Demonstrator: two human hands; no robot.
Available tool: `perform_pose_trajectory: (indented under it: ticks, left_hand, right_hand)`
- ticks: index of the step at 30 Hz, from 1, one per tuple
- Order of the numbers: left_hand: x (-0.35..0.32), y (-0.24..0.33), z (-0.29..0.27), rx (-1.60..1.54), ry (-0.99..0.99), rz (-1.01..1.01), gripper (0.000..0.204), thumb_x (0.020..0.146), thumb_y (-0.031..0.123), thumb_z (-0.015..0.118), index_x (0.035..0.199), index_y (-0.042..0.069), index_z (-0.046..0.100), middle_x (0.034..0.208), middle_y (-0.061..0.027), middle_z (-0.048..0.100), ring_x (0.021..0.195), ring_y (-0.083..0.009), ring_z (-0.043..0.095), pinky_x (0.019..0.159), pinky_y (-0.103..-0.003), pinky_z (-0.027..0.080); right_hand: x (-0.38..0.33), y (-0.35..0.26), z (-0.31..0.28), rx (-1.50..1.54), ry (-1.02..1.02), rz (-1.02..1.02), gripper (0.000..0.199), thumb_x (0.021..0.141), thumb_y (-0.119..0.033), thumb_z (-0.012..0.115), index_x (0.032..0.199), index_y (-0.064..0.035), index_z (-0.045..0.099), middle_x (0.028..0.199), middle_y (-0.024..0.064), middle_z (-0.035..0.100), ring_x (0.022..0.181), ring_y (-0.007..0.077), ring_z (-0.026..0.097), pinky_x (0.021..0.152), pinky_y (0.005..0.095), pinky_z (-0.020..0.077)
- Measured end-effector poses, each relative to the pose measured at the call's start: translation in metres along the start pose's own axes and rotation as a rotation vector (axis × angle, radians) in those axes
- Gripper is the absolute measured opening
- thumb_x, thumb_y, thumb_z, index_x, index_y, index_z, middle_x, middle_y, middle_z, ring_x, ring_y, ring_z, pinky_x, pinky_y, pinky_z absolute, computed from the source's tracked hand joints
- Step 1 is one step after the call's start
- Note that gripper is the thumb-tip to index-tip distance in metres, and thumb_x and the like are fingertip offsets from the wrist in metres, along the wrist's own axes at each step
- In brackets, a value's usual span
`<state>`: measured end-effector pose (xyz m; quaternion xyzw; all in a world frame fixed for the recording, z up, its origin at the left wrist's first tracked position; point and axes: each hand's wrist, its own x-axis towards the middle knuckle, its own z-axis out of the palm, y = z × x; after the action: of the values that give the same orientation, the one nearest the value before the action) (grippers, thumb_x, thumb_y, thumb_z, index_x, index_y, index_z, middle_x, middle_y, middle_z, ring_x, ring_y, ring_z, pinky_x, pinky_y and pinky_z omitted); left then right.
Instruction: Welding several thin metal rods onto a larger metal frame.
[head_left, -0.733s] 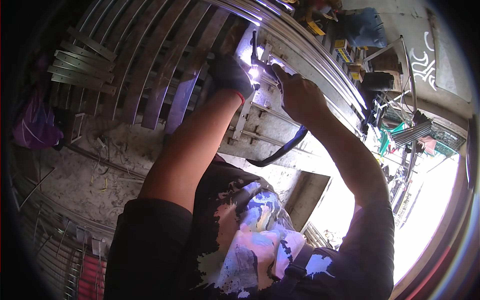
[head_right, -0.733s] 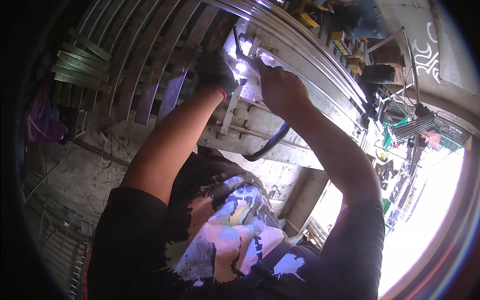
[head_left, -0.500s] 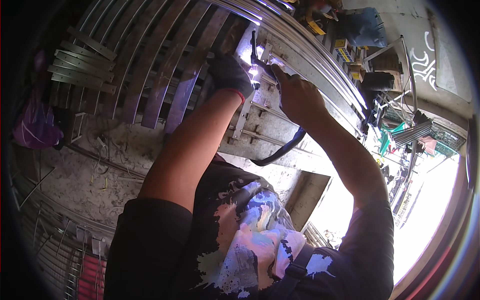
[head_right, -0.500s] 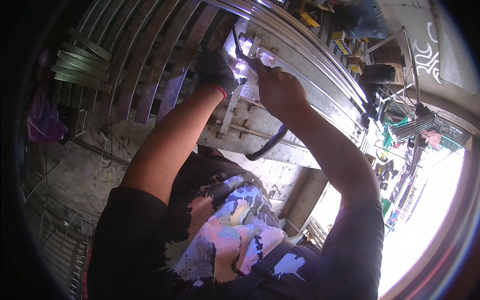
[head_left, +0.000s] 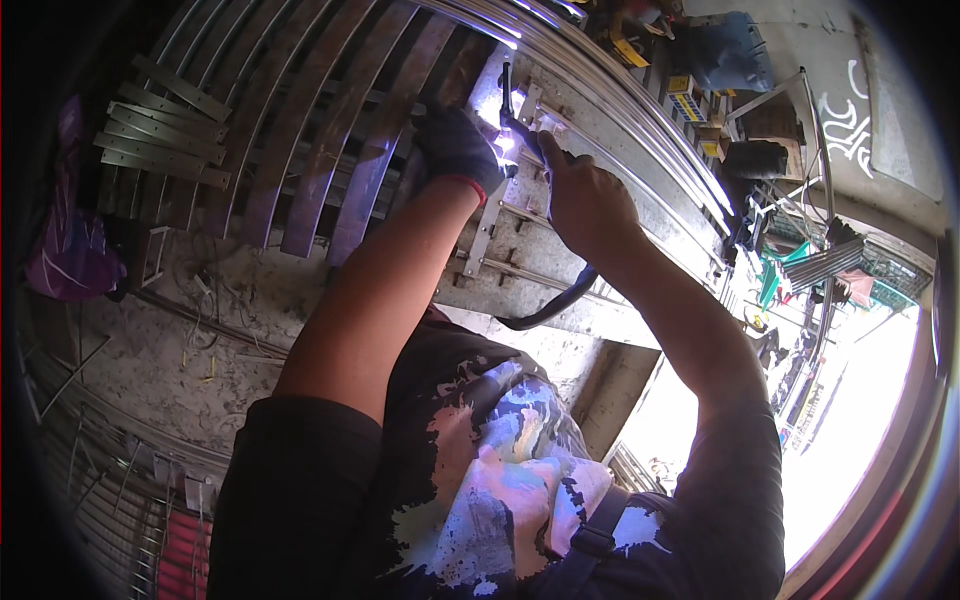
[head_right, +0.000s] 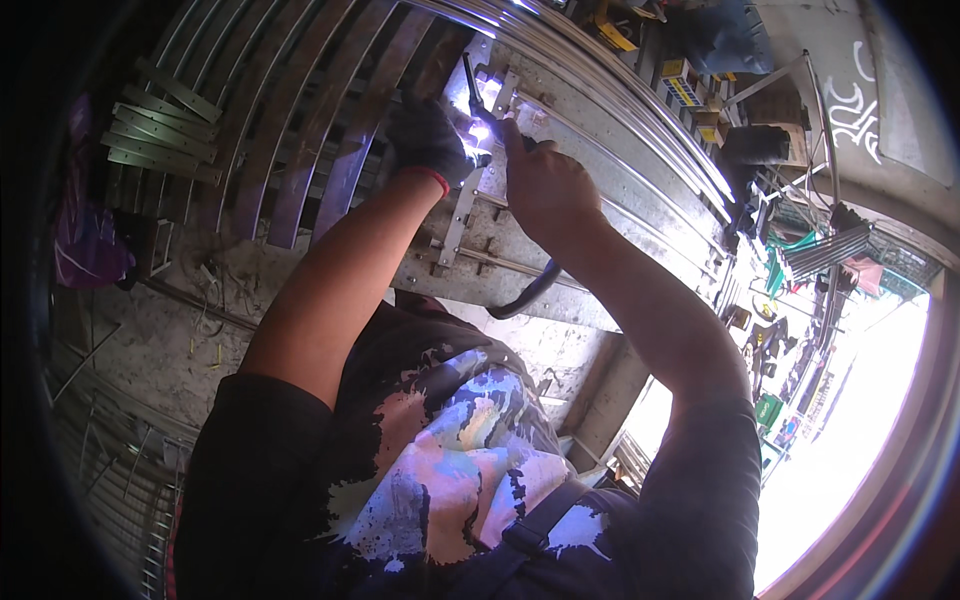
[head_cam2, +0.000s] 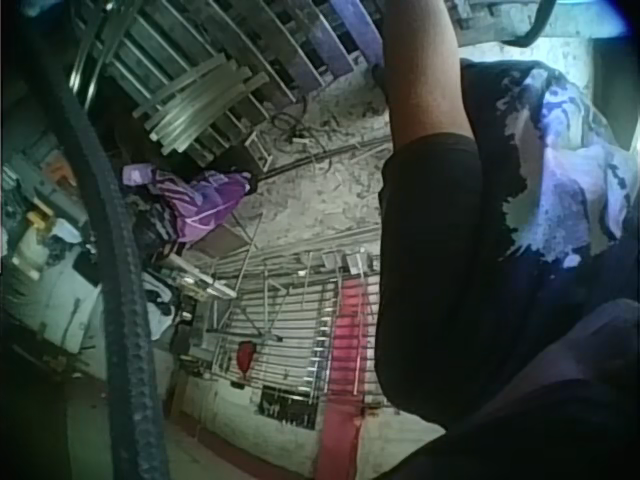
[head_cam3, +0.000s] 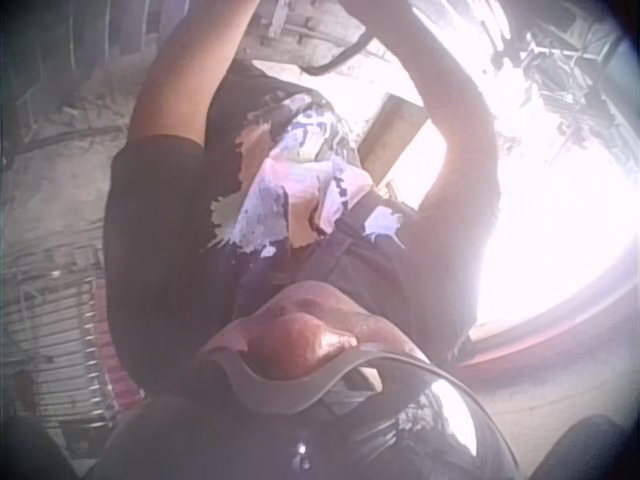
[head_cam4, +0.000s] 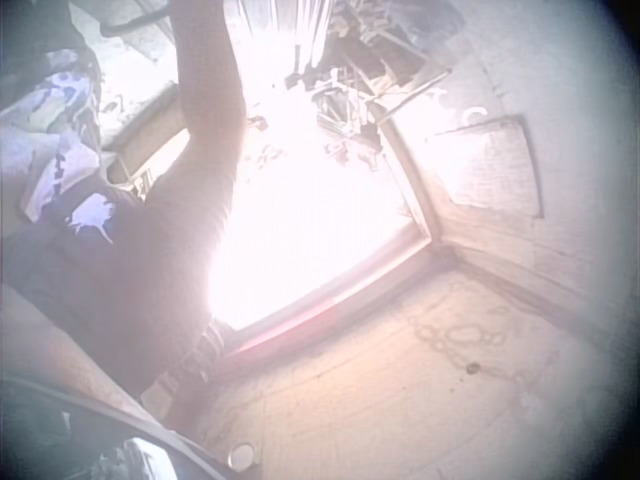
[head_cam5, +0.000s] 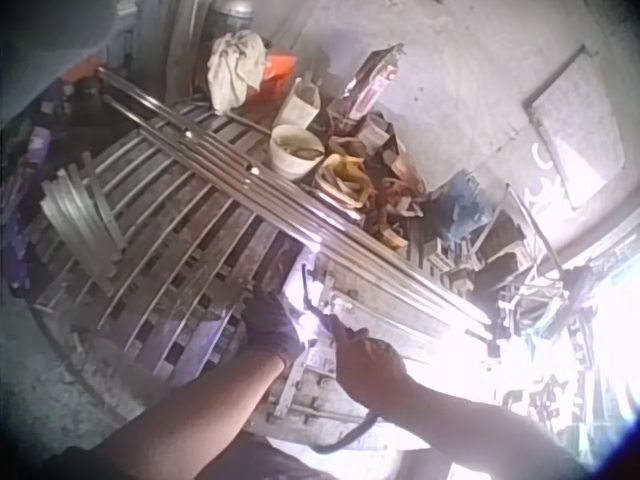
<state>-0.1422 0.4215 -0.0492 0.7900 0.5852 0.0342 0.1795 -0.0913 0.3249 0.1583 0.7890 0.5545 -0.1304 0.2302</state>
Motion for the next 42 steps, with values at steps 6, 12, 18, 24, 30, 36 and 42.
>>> perform_pose_trajectory:
  ticks: [6, 12, 18, 24, 30, 36, 42]
  left_hand:
    - [0.003, 0.003, -0.017, -0.010, -0.086, -0.002, 0.074, 0.072, 0.047, 0.088, 0.128, 0.007, 0.063, 0.142, -0.0190, 0.055, 0.120, -0.0346, 0.063, 0.096, -0.046, 0.053]
    - [0.007, -0.016, -0.046, -0.111, -0.115, 0.133, 0.102, 0.056, 0.059, 0.094, 0.133, 0.002, 0.058, 0.142, -0.0266, 0.053, 0.125, -0.0389, 0.061, 0.104, -0.048, 0.051]
    - [0.009, -0.014, -0.058, -0.008, -0.129, 0.205, 0.099, 0.063, 0.058, 0.092, 0.136, 0.003, 0.056, 0.136, -0.0194, 0.061, 0.127, -0.0351, 0.062, 0.109, -0.044, 0.050]
    - [0.009, -0.021, -0.053, -0.078, 0.001, 0.301, 0.084, 0.070, 0.044, 0.090, 0.132, 0.000, 0.056, 0.129, -0.0230, 0.063, 0.122, -0.0384, 0.063, 0.107, -0.044, 0.052]
    - [0.024, -0.029, -0.005, -0.426, 0.252, 0.222, 0.043, 0.094, 0.032, 0.069, 0.116, -0.005, 0.062, 0.110, -0.0298, 0.068, 0.108, -0.0452, 0.067, 0.094, -0.049, 0.056]
    - [0.029, -0.028, 0.011, -0.387, 0.251, 0.184, 0.033, 0.103, 0.027, 0.058, 0.113, -0.004, 0.063, 0.101, -0.0301, 0.070, 0.101, -0.0447, 0.070, 0.088, -0.049, 0.058]
    - [0.018, -0.026, -0.007, -0.199, 0.327, 0.283, 0.047, 0.095, 0.032, 0.068, 0.119, -0.007, 0.060, 0.107, -0.0275, 0.066, 0.102, -0.0433, 0.069, 0.092, -0.051, 0.056]
  right_hand:
    - [-0.011, 0.006, 0.000, 0.146, 0.075, 0.087, 0.064, 0.106, -0.019, 0.053, 0.165, -0.0175, 0.027, 0.095, 0.0296, 0.069, 0.089, 0.0503, 0.072, 0.082, 0.0604, 0.0580]
    - [-0.053, 0.008, -0.015, 0.245, 0.009, 0.168, 0.065, 0.104, -0.019, 0.055, 0.164, -0.0175, 0.028, 0.105, 0.0308, 0.069, 0.093, 0.0496, 0.073, 0.084, 0.0593, 0.0579]
    - [-0.078, 0.006, 0.012, 0.271, 0.066, 0.003, 0.062, 0.105, -0.021, 0.056, 0.162, -0.0191, 0.032, 0.095, 0.0270, 0.067, 0.082, 0.0480, 0.072, 0.073, 0.0577, 0.0591]
    - [-0.075, 0.002, 0.024, 0.242, 0.020, -0.038, 0.063, 0.105, -0.018, 0.057, 0.163, -0.0196, 0.032, 0.096, 0.0268, 0.067, 0.081, 0.0467, 0.073, 0.071, 0.0554, 0.0591]
    - [-0.072, -0.003, 0.025, 0.183, 0.002, -0.083, 0.065, 0.104, -0.016, 0.056, 0.164, -0.0198, 0.030, 0.096, 0.0269, 0.066, 0.080, 0.0456, 0.073, 0.071, 0.0544, 0.0596]
    - [-0.071, -0.009, 0.022, 0.115, -0.034, -0.084, 0.073, 0.099, -0.007, 0.056, 0.166, -0.0207, 0.029, 0.097, 0.0268, 0.066, 0.079, 0.0440, 0.074, 0.072, 0.0527, 0.0607]
    - [-0.073, -0.005, 0.027, 0.079, -0.001, -0.108, 0.079, 0.096, -0.003, 0.057, 0.167, -0.0209, 0.027, 0.096, 0.0252, 0.065, 0.076, 0.0421, 0.074, 0.069, 0.0501, 0.0614]
